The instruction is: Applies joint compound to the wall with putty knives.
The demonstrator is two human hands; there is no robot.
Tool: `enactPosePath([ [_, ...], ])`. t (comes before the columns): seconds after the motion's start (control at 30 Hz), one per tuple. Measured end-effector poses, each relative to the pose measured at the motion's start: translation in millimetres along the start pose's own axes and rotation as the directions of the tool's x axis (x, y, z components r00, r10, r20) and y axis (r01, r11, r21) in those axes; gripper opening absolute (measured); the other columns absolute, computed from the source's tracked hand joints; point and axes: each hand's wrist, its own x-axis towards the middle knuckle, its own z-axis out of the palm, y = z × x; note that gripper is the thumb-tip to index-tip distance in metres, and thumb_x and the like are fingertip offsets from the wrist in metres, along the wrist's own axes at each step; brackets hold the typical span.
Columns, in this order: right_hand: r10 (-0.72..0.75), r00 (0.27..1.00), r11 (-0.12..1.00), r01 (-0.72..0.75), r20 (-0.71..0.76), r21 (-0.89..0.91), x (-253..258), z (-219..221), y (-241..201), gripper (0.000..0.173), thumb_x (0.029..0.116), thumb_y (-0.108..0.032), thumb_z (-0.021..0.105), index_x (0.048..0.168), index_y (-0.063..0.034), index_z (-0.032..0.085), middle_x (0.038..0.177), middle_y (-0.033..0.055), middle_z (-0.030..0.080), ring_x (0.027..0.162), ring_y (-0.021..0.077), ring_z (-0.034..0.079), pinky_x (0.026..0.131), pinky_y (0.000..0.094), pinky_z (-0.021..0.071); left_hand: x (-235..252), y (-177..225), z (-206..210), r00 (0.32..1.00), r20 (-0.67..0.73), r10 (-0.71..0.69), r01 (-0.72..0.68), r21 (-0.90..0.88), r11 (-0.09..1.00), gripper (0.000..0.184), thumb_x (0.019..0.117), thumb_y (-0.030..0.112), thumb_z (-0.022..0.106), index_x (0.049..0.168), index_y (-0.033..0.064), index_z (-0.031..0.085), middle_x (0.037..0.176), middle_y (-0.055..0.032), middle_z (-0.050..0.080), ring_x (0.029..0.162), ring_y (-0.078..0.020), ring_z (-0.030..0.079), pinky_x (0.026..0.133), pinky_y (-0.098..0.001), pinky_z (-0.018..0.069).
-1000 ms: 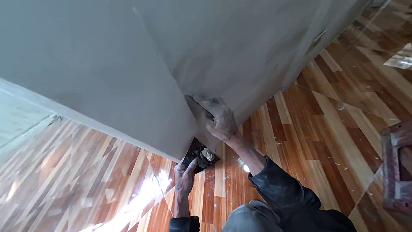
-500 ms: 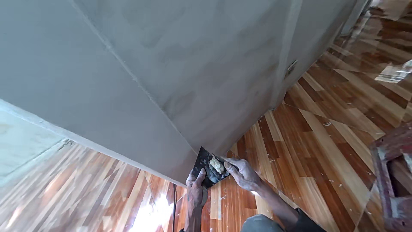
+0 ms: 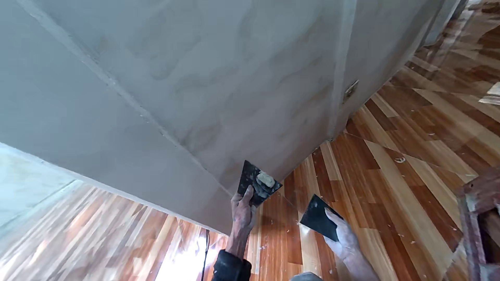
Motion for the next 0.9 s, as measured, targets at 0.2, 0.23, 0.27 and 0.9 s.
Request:
enactPosePath([
  [0.2,0.031,0.995,0.995,-0.021,-0.099,0.098,-21,-12,-8,0.017,0.103,-0.009,0.049,0.116,-0.0063,0.059,0.097,0.0054,0.071,0.085,0.0103,0.072,0.07,0.0292,0.0623,21,26,42,0.97,0.201,-0.136,0.073,0.29,0.954,0.02,0.1071,0.013,0.051,0.115,-0.0031,0.061,0.099,-0.0151,0.073,0.089,-0.0246,0.073,0.079,-0.0425,0.0626],
  [0.23,0.002,0.997,0.996,0.005,-0.082,0.089,-24,-5,-13,0.018,0.1031,-0.009,0.05,0.118,-0.005,0.06,0.099,0.0066,0.071,0.088,0.0122,0.072,0.074,0.0316,0.0626,22,34,47,0.964,0.215,-0.157,0.082,0.322,0.943,0.02,0.1073,0.012,0.05,0.115,-0.0031,0.061,0.099,-0.0148,0.072,0.089,-0.0246,0.073,0.08,-0.0427,0.0627],
  [0.27,-0.037,0.998,0.997,0.04,-0.051,0.068,-29,7,-18,0.021,0.1026,-0.009,0.052,0.121,-0.0033,0.06,0.102,0.0084,0.071,0.091,0.0147,0.072,0.076,0.0349,0.0628,23,41,52,0.961,0.223,-0.167,0.081,0.351,0.933,0.019,0.1072,0.011,0.05,0.113,-0.003,0.061,0.098,-0.0137,0.072,0.087,-0.0238,0.073,0.079,-0.0421,0.0628],
  [0.9,-0.007,0.989,0.968,-0.03,0.146,0.249,-65,150,-78,0.019,0.1075,-0.014,0.046,0.116,-0.0033,0.058,0.095,0.0148,0.069,0.079,0.0209,0.073,0.065,0.0347,0.064,30,25,53,0.684,0.592,0.426,-0.686,0.325,0.651,0.006,0.0945,0.008,0.069,0.097,0.0068,0.074,0.087,0.0032,0.075,0.079,-0.0056,0.071,0.074,-0.028,0.0612],
])
